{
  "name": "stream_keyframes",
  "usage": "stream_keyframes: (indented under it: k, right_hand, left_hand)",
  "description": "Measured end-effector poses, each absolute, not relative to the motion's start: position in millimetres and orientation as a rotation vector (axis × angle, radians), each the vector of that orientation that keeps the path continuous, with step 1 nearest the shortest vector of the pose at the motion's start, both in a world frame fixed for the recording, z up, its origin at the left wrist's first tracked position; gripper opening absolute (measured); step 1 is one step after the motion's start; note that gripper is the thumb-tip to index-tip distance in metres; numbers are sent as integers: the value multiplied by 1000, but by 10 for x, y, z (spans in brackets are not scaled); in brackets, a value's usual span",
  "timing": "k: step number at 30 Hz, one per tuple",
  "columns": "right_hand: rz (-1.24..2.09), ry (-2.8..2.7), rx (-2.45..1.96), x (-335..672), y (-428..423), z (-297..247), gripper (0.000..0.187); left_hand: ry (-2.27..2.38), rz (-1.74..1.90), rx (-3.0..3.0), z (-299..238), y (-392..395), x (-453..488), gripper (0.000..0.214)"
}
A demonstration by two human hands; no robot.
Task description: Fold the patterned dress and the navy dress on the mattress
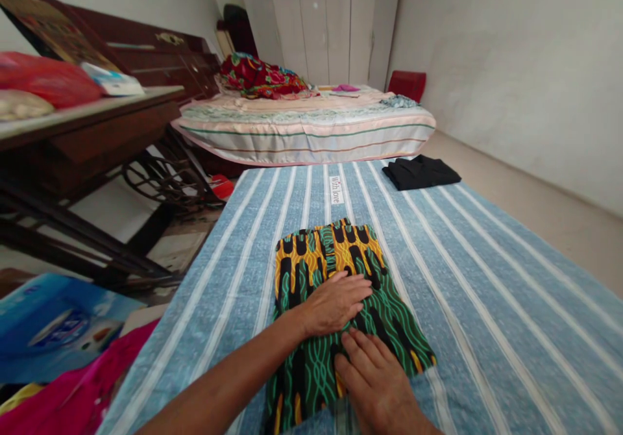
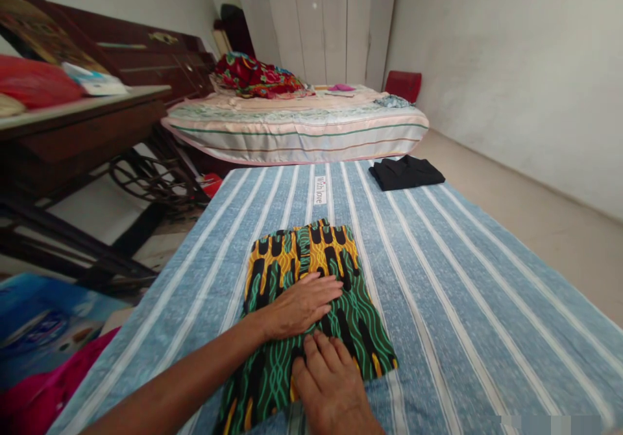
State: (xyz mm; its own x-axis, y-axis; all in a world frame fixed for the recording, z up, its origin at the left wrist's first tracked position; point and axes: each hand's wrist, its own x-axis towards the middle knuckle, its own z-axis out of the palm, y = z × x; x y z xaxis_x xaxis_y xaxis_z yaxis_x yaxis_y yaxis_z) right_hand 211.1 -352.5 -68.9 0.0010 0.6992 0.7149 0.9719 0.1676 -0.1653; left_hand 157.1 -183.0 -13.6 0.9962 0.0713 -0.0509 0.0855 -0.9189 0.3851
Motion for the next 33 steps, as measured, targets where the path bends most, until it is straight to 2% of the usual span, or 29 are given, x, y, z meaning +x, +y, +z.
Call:
stream_keyframes:
  k: [14, 19, 23, 28, 33]
  right_hand:
    - [-600, -1716, -1531, 2093, -3445, -727, 34]
    - [-453, -1799, -1575, 2121, -3544, -589, 30]
    - [-223, -1873, -1561, 2419, -3670, -373, 34]
    - [-344, -1419, -2047, 3011, -3566, -372, 23]
    - [-174, -1469, -2247, 3251, -3418, -544, 20]
  left_hand:
    - [-138, 214, 2859, -210, -1915, 1918, 20]
    - [-197, 185, 2830, -204, -1898, 2032, 16]
    - [-182, 218, 2800, -216, -1870, 2023, 17]
    - [-5, 299, 2820, -216, -1875, 1859, 21]
    - [109, 242, 2826, -296, -1905, 1776, 26]
